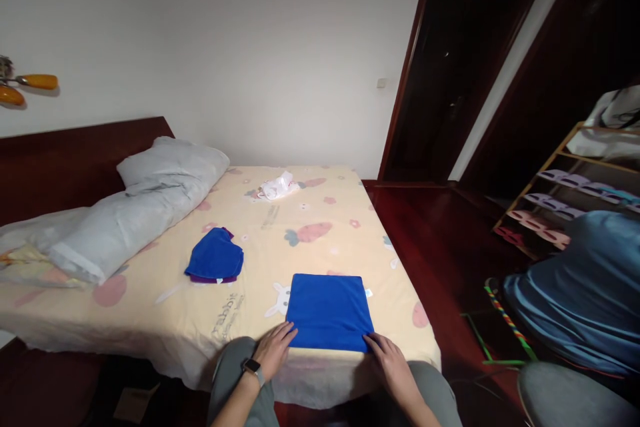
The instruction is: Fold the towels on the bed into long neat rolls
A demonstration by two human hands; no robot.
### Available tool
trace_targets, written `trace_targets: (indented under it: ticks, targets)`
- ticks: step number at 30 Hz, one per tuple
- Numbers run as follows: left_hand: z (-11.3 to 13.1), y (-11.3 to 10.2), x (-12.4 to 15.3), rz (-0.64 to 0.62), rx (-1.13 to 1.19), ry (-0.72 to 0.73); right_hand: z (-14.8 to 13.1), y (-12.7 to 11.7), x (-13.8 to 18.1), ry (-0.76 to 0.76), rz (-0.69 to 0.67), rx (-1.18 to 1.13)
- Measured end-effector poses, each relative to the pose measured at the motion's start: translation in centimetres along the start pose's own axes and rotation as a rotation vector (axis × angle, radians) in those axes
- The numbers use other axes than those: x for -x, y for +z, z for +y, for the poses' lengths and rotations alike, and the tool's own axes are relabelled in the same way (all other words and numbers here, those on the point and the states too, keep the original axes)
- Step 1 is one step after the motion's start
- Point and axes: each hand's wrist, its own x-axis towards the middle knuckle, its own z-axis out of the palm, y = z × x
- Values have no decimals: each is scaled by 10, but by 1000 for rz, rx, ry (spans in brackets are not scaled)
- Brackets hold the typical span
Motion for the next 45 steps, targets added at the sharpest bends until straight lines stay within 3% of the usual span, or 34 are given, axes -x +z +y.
trace_targets:
  ticks: [7, 13, 16, 21, 29, 32, 37, 41, 45]
  targets:
    - [4, 7, -11, 196, 279, -216, 5, 3, -16, 329, 82, -460]
    - [-14, 25, -22, 290, 534, -396, 6, 4, -23, 478, 125, -597]
    - [-16, 24, -23, 284, 505, -427, 9, 10, -24, 463, 137, -577]
    - [-12, 14, -21, 208, 441, -341, 20, 16, -18, 312, 155, -508]
    - [-3, -9, 0, 115, 127, -101, 11, -12, -12, 134, 6, -286]
    - [0, -20, 8, 54, 110, -70, 11, -20, -9, 107, -41, -292]
    - [-4, -22, 8, 48, 271, -185, 19, -28, -4, 184, -1, -466]
    - [-7, -9, -2, 106, 373, -315, 15, -27, -8, 306, -50, -556]
    - [-4, 5, -8, 170, 437, -379, 11, -17, -13, 360, -14, -609]
